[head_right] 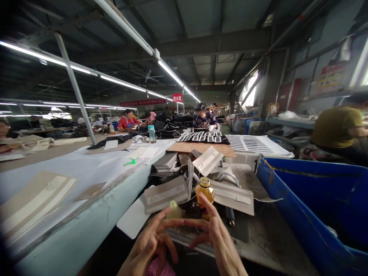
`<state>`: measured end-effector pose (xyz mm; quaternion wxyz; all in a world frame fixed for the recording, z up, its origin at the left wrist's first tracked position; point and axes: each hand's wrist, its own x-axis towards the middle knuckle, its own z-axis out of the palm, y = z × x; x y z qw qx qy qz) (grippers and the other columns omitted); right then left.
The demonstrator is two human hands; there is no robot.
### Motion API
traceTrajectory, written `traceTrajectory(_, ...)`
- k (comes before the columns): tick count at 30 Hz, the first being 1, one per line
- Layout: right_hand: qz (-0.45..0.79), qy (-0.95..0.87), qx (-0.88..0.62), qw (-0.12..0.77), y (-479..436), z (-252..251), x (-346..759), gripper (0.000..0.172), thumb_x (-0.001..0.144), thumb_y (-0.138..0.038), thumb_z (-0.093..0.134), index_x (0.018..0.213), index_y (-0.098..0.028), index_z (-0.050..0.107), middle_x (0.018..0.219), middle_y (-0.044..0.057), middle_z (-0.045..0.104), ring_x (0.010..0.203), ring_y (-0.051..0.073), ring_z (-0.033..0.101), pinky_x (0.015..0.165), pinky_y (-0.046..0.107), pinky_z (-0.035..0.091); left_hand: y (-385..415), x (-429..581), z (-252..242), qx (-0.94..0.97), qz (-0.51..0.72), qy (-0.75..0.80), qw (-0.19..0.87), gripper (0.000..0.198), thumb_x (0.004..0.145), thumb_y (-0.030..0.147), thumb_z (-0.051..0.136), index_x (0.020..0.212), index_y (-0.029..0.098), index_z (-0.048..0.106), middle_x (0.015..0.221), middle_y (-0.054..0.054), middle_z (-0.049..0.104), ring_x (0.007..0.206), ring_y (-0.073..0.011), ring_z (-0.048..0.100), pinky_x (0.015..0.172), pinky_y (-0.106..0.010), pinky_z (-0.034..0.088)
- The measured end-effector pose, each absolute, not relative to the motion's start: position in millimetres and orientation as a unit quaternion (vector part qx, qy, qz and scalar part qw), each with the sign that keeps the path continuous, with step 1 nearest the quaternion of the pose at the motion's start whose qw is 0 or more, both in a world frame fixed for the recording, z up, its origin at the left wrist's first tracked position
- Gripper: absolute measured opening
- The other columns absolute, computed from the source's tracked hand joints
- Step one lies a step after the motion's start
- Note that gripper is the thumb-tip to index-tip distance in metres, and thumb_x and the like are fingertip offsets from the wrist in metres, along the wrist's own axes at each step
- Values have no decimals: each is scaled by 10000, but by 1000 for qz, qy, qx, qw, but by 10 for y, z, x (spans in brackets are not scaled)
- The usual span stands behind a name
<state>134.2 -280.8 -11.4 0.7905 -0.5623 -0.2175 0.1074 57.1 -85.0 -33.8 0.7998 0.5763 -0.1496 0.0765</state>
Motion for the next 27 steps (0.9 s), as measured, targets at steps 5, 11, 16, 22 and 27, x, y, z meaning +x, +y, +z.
traceTrajectory(5,133,-221,-592,763,-2564,-97,1469,614,953,-649,459,1419,-257,378,1255,141,596,648,153,664,630,370,571,-862,507,-226,589,63,-177,786,647,845,668,617,1442,501,435,1403,-99,624,725,-124,728,455,-83,393)
traceTrajectory(11,112,-269,-564,773,-2496,-185,1559,683,762,-468,820,1331,-293,486,1011,29,644,648,101,596,594,248,496,-780,555,-333,571,78,-169,800,711,849,678,597,1489,457,380,1472,-157,545,747,-162,744,428,-94,446)
traceTrajectory(16,147,-280,-551,772,-2563,-90,1418,635,739,-371,858,1306,-341,574,1002,11,619,687,99,574,630,252,494,-806,556,-379,533,95,-145,828,725,842,675,607,1490,422,402,1438,-175,570,703,-180,748,414,-115,461)
traceTrajectory(22,172,-269,-559,765,-2695,19,1226,558,718,-396,869,1226,-361,639,982,-10,599,676,98,579,663,268,510,-866,545,-331,422,93,-150,889,565,918,594,565,1445,404,489,1464,-161,559,674,-182,765,403,-109,460)
traceTrajectory(27,230,-354,-571,704,-2845,247,1298,525,716,-460,856,1195,-425,643,1008,-36,605,616,59,561,551,199,450,-815,594,-409,446,92,-155,877,515,928,604,532,1415,438,515,1507,-125,523,688,-167,758,400,-102,450)
